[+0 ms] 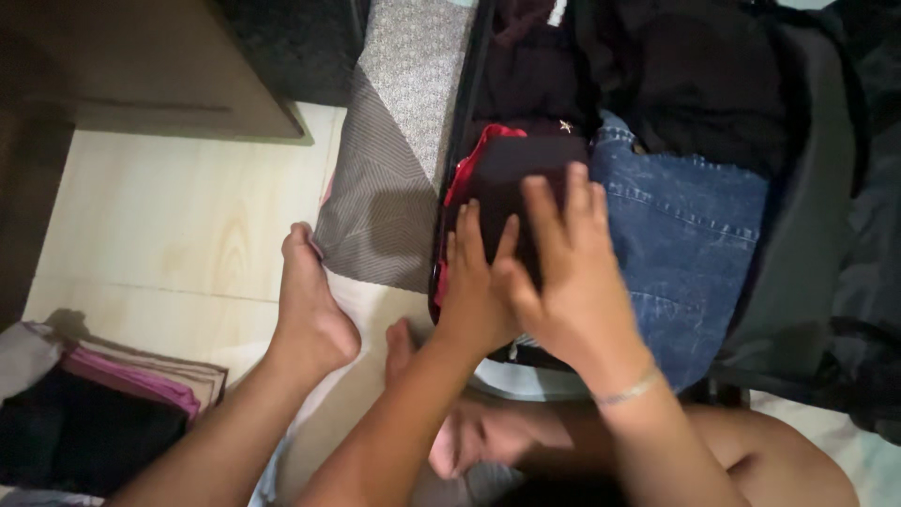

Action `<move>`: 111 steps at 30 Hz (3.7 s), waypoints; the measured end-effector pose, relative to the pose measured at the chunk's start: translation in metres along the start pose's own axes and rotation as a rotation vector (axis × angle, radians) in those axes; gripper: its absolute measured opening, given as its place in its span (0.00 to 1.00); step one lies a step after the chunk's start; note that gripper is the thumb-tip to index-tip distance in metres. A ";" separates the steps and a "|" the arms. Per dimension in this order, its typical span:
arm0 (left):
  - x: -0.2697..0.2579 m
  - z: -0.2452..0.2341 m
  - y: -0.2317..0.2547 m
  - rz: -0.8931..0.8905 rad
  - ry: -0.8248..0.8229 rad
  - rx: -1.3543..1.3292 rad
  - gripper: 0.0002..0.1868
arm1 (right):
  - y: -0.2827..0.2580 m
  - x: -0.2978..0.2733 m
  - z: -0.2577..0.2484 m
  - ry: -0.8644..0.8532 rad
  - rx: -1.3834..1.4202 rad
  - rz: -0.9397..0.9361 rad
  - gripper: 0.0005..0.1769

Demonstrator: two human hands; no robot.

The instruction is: The person folds various clothing items including shirts, jeans, and underwear, then places them neatly into an open suitcase. The person arranges the clothes in layers and secures the suitcase with a zippered cover.

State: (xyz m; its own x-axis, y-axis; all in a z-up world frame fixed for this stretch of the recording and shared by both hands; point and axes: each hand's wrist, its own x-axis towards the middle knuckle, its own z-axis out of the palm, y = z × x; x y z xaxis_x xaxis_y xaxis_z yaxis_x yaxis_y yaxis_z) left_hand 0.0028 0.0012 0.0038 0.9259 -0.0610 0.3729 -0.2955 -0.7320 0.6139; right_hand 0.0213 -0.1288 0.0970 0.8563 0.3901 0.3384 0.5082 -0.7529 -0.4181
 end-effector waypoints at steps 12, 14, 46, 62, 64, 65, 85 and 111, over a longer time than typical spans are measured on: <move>-0.014 -0.044 0.002 -0.076 -0.149 -0.040 0.54 | 0.023 0.021 0.059 0.136 0.141 0.026 0.30; -0.029 -0.040 -0.001 -0.071 -0.142 0.044 0.50 | 0.019 0.021 0.063 0.161 0.063 0.018 0.31; -0.262 -0.354 -0.294 -0.716 -0.048 0.224 0.27 | -0.388 0.063 0.280 -0.518 0.181 -0.763 0.35; -0.407 -0.421 -0.448 -1.289 0.247 -0.551 0.35 | -0.532 0.069 0.469 -0.794 0.315 -0.569 0.31; -0.402 -0.410 -0.458 -1.329 0.354 -0.812 0.32 | -0.529 0.067 0.470 -0.781 0.167 -0.564 0.36; -0.397 -0.403 -0.463 -1.340 0.400 -0.807 0.31 | -0.526 0.067 0.471 -0.775 0.088 -0.562 0.38; -0.354 -0.386 -0.474 -1.032 0.385 -0.421 0.33 | -0.366 0.074 0.505 -0.582 0.964 -0.022 0.24; -0.225 -0.368 -0.329 -0.943 0.219 -1.049 0.28 | -0.281 0.028 0.274 0.090 0.919 0.021 0.31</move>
State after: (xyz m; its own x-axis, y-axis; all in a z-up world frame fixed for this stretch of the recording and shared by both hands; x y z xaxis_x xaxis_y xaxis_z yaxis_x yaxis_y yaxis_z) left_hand -0.1949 0.5055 -0.0256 0.8448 0.3328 -0.4190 0.2763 0.3993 0.8742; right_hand -0.0721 0.2386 -0.0073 0.8755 0.3094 0.3713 0.3986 -0.0279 -0.9167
